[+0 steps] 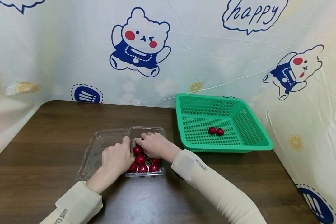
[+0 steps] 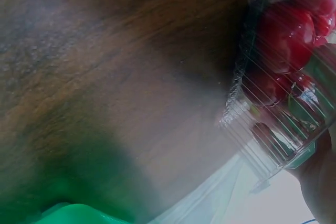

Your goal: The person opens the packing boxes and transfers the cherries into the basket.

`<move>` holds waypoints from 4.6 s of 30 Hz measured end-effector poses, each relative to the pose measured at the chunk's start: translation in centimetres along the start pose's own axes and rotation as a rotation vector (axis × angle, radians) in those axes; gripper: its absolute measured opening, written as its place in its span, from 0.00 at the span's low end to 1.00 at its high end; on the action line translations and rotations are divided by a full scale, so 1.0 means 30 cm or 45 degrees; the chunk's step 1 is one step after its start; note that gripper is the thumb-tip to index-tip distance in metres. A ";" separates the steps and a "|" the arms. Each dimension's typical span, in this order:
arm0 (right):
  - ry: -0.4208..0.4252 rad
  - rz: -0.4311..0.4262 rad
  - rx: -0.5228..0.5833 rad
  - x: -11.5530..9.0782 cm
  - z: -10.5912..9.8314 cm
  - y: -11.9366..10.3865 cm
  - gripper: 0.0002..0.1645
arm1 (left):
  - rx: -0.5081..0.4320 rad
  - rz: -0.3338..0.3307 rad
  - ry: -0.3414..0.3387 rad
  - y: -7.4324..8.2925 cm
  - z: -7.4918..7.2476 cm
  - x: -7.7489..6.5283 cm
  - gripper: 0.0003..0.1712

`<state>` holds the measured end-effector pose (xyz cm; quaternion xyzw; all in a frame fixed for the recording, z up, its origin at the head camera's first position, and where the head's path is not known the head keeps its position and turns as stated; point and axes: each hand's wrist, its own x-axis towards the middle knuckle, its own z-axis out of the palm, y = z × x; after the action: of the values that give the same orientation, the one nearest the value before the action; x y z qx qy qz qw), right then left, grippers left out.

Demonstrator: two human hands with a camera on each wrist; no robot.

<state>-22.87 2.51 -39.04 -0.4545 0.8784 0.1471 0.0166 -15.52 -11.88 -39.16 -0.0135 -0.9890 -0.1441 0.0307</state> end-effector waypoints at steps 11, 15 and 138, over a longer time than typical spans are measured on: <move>0.044 -0.051 -0.030 -0.001 0.008 0.001 0.20 | -0.003 -0.006 -0.023 -0.005 -0.004 0.006 0.14; 0.021 -0.021 0.017 0.000 0.005 -0.002 0.24 | -0.013 0.001 -0.019 -0.006 -0.004 0.008 0.13; 0.421 0.176 0.401 -0.187 -0.222 0.258 0.13 | -0.002 0.021 0.000 -0.005 -0.008 0.003 0.10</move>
<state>-25.09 9.35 -29.88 -0.4029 0.9103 -0.0674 -0.0671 -15.59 -12.08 -38.96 -0.0215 -0.9888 -0.1445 0.0320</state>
